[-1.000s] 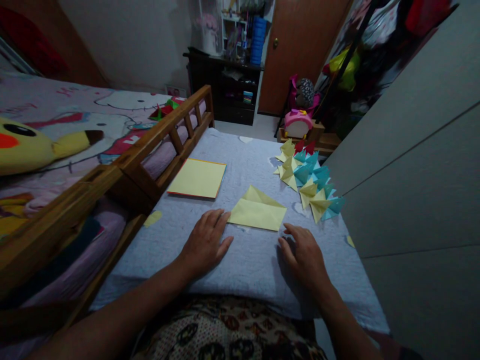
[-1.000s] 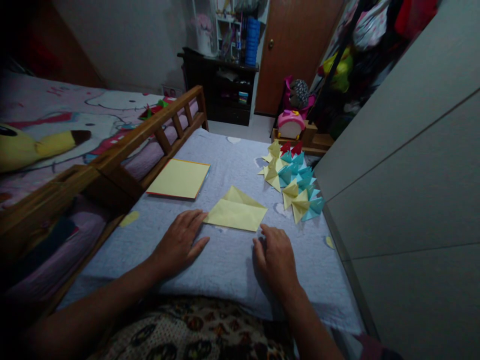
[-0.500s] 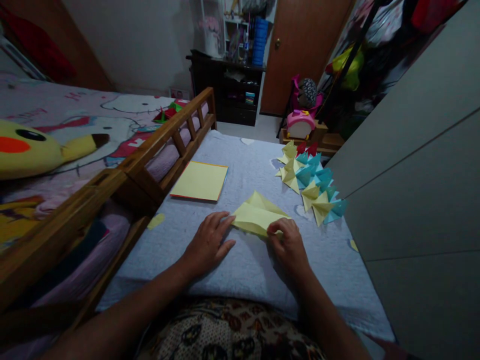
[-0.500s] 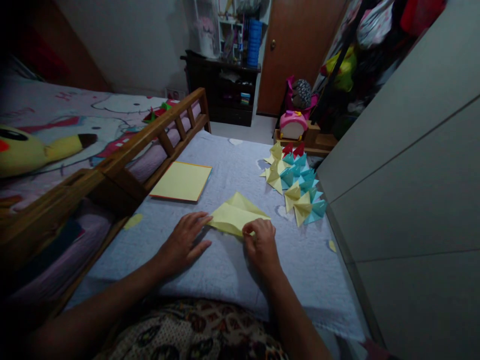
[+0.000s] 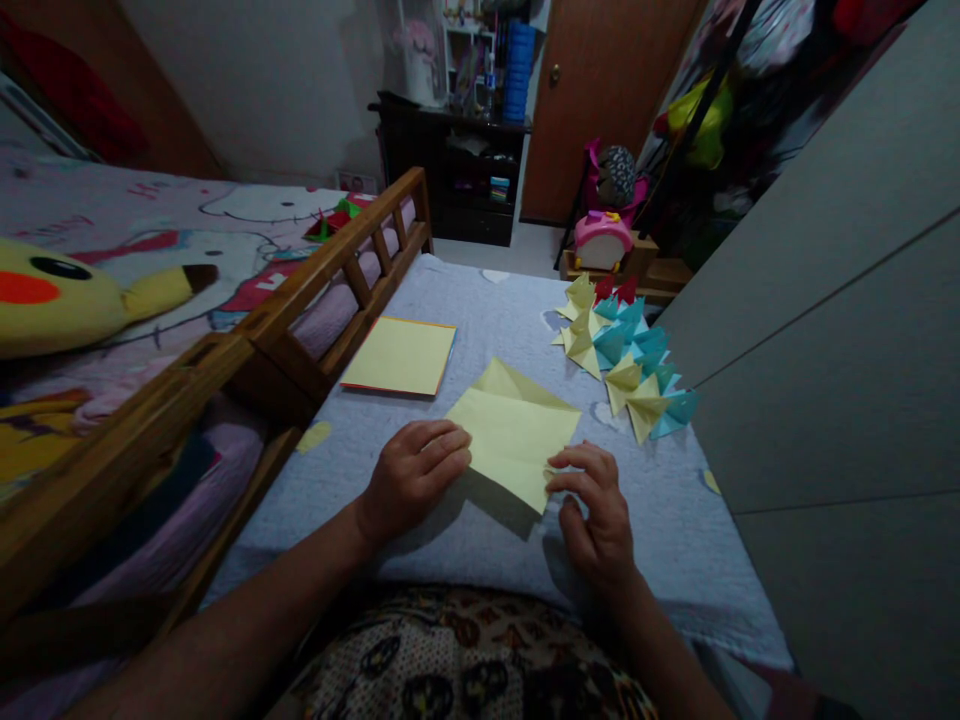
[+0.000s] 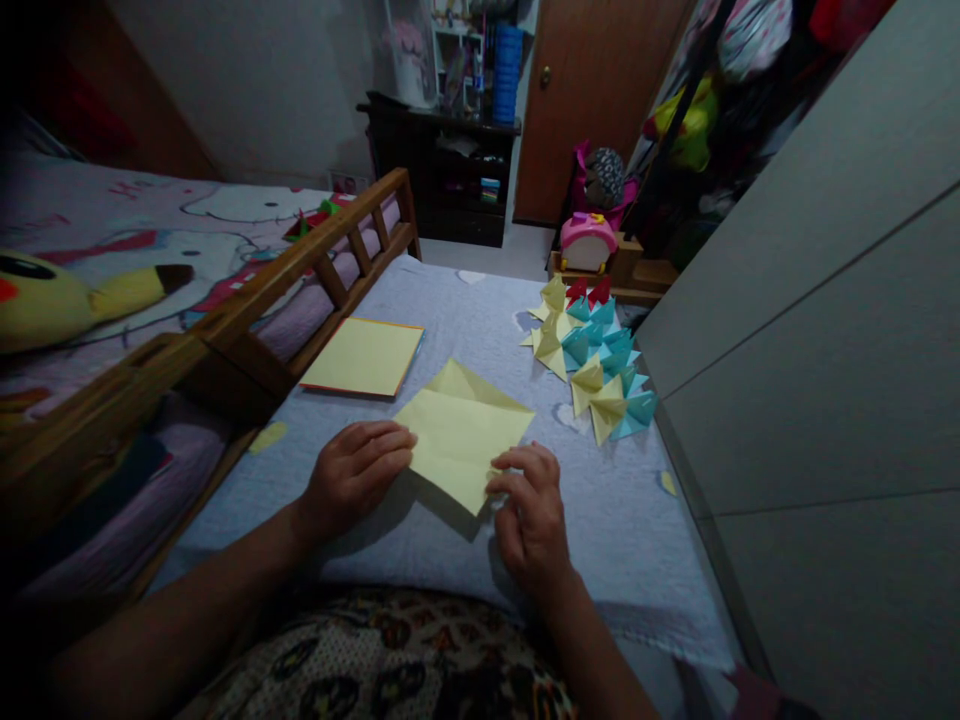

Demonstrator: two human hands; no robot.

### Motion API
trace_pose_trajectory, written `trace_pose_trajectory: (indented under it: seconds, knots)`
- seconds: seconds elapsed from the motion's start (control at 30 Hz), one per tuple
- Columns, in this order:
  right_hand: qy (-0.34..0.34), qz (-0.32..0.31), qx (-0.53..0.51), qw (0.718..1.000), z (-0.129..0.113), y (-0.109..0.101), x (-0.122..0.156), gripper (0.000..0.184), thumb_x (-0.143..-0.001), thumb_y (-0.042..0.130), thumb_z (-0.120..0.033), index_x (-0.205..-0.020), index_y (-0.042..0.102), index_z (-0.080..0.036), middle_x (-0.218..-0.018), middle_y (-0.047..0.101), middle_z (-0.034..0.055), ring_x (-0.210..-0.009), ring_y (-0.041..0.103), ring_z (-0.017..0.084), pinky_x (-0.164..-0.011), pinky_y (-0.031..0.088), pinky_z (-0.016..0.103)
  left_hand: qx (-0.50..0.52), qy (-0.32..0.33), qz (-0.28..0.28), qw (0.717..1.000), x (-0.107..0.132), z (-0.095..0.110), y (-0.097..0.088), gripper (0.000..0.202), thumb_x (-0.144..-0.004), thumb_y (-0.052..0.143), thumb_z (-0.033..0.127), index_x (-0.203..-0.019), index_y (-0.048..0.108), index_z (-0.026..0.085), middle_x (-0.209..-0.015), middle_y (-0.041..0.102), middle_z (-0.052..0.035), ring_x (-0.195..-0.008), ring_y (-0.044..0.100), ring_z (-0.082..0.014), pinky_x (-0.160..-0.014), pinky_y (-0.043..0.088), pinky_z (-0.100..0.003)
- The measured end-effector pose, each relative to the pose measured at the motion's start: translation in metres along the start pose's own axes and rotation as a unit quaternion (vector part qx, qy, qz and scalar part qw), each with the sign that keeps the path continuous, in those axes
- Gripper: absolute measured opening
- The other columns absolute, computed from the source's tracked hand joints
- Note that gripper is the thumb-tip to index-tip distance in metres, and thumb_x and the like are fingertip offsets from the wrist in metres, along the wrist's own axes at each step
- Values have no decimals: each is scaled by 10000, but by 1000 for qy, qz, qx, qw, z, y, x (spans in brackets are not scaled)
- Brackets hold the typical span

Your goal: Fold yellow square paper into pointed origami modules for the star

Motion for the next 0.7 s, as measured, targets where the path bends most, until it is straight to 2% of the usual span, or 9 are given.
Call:
trace_pose_trajectory:
  seconds: [0.07, 0.1, 0.17, 0.27, 0.33, 0.43, 0.57, 0.63, 0.7]
  knots:
    - [109, 69, -55, 990, 15, -7, 2, 150, -897, 455, -233, -965, 588, -241, -1084, 620, 90, -1077, 588, 262, -974, 478, 505, -13, 17, 11, 1000, -2, -1, -6, 186, -972, 510, 97, -957, 644, 226, -1040, 752, -19, -1003, 648, -202, -896, 515, -387]
    - [175, 110, -93, 974, 24, -10, 3, 163, -907, 480, -290, -1024, 578, -234, -1104, 610, 100, -1061, 597, 260, -932, 508, 481, -18, 24, 18, 999, -4, -1, -9, 181, -965, 522, 93, -963, 643, 227, -1043, 755, -15, -1003, 652, -200, -923, 503, -397]
    - [299, 165, -199, 919, 41, -8, 3, 344, -869, 588, -388, -1175, 518, -248, -1142, 603, 90, -977, 623, 228, -763, 563, 378, -20, 42, 38, 998, -6, 0, -14, 179, -953, 542, 86, -965, 647, 231, -1033, 761, -4, -993, 662, -189, -969, 475, -399]
    - [410, 116, -388, 817, 51, 12, -4, 531, -785, 719, -469, -1220, 488, -270, -1090, 654, 49, -748, 633, 163, -499, 497, 245, -14, 75, 65, 995, -9, 3, -17, 168, -947, 562, 96, -964, 659, 232, -1014, 763, 4, -984, 669, -174, -1022, 437, -388]
    - [423, 68, -447, 785, 49, 21, -11, 569, -705, 809, -422, -1176, 542, -248, -1009, 695, 35, -656, 615, 139, -443, 456, 213, -16, 88, 72, 993, -10, 3, -15, 161, -944, 577, 107, -964, 660, 244, -1024, 757, 11, -993, 664, -167, -1052, 414, -386]
    - [394, 65, -457, 795, 46, 24, -19, 492, -633, 869, -313, -1050, 630, -212, -898, 721, 16, -607, 602, 123, -452, 461, 208, -24, 61, 101, 993, -11, -1, -14, 183, -896, 635, 114, -957, 648, 286, -1101, 715, 14, -1063, 624, -185, -1047, 425, -401]
    - [356, 119, -429, 822, 48, 21, -23, 379, -654, 862, -277, -966, 660, -201, -861, 727, 2, -627, 604, 120, -492, 480, 209, 59, -108, 124, 985, -12, -13, -10, 256, -842, 622, 118, -1033, 610, 288, -1386, 504, -43, -1319, 450, -276, -1071, 416, -491]
    - [343, 127, -421, 830, 50, 22, -24, 366, -679, 848, -270, -987, 661, -204, -899, 732, 6, -656, 613, 124, -520, 493, 217, 198, -220, 123, 947, -11, -20, -2, 335, -859, 585, 193, -1182, 547, 278, -1469, 404, -79, -1364, 411, -294, -1059, 432, -495]
    - [339, 128, -417, 833, 51, 24, -24, 369, -690, 838, -267, -1005, 656, -206, -923, 733, 9, -671, 617, 129, -537, 501, 226, 361, -310, 162, 864, -9, -25, 5, 524, -832, 614, 295, -1324, 433, 287, -1444, 428, -103, -1234, 524, -263, -912, 526, -402]
Point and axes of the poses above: each hand's wrist, its own x-axis away from the middle knuckle, its own y-axis out of the palm, z = x × y, the point moved 5 cm from there along -x, towards the middle knuckle
